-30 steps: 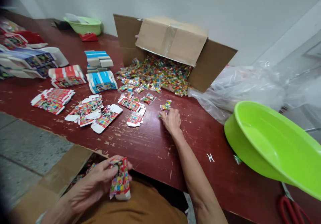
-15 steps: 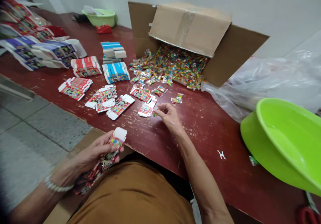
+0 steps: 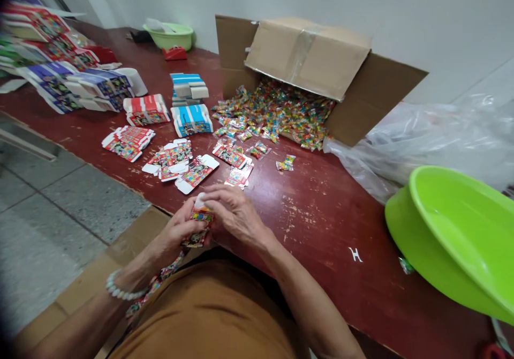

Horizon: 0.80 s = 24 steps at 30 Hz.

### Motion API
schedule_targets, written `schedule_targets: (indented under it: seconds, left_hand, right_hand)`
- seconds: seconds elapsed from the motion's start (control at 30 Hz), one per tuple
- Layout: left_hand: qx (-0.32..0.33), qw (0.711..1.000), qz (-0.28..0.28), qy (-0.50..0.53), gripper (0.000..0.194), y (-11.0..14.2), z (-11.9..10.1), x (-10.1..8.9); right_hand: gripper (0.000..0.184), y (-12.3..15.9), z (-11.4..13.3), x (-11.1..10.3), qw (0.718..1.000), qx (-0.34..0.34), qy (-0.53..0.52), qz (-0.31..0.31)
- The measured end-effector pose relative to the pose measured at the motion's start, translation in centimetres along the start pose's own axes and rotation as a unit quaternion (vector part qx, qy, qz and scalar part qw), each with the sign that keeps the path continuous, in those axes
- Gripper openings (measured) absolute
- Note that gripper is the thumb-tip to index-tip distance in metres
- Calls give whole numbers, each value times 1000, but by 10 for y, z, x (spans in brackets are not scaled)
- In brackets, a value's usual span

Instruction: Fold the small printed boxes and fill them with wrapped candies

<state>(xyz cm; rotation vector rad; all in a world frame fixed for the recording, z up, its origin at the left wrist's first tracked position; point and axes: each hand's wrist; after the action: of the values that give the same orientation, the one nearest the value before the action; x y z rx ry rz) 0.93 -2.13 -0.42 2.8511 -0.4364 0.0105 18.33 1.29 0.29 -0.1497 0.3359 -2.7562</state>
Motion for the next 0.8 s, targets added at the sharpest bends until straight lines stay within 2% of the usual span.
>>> schedule_targets:
  seconds: [0.03,0.1,0.17,0.23,0.4,0.57,0.7,0.8]
  left_hand:
    - [-11,999,-1,33,34,0,-1,1]
    - [-33,996,-2,88,39,-1,-2,2]
    - [-34,993,-10,117,45,-1,-3,3]
    - [-27,993,-17,112,46,-1,-3,5]
    - [-32,996,-32,82,46,-2,-4,7]
    - [-31,988,-61,135,46,-4,-7,7]
    - [-11,991,-52,120,45,-6,-2,11]
    - [3,991,-35,130,44,-7,0,11]
  right_hand:
    - [13,0,0,-2,999,10,-23,-35]
    - [20,0,-4,-4,989,76,-96,-82]
    - [35,0,-10,-3,970,158,-172,-69]
    - [46,1,-15,2,957,201,-208,-37]
    - [55,1,-17,10,944,226,-239,-32]
    - [49,3,-17,4,894,250,-370,-30]
    - [42,2,-24,10,913,226,-339,-14]
    - [27,1,-27,18,928,205,-310,-41]
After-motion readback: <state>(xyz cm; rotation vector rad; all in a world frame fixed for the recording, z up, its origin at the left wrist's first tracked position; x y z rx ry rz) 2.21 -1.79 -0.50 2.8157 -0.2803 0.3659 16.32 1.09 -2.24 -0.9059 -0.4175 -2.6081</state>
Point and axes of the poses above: each hand's wrist, its own y-axis away from the middle knuckle, its own x-axis out of the palm, z = x × y, and after that the axes turned 14 degrees about -y, right-handed
